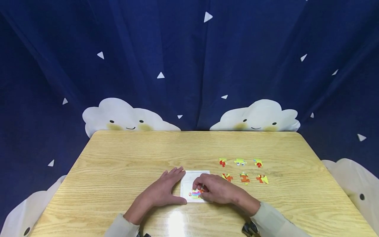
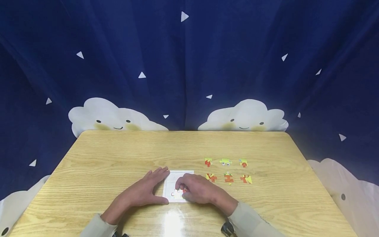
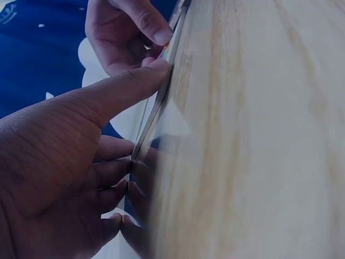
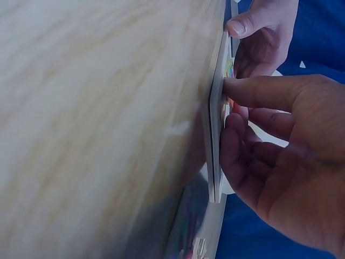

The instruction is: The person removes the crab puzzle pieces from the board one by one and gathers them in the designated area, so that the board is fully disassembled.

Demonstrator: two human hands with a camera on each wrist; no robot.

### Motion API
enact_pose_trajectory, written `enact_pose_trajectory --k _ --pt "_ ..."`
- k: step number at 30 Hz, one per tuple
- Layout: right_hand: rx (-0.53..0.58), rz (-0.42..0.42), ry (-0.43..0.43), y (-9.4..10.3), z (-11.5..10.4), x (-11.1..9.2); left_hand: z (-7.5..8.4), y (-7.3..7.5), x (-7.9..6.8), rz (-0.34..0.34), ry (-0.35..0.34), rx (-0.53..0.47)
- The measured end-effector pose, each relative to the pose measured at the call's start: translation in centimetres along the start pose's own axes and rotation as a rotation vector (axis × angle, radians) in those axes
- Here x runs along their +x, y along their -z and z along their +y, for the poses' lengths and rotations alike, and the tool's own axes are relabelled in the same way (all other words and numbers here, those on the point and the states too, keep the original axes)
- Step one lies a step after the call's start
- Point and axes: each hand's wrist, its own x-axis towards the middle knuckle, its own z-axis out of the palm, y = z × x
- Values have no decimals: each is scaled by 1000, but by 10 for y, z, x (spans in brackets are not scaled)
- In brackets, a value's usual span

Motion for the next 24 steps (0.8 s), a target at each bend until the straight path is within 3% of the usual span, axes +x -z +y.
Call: enact_pose_trajectory --k 18,24 --pt "9 46 15 -3 -1 2 -2 -1 -1 7 -7 14" --pt "58 65 8 -3 -3 2 -1 -2 0 9 -15 12"
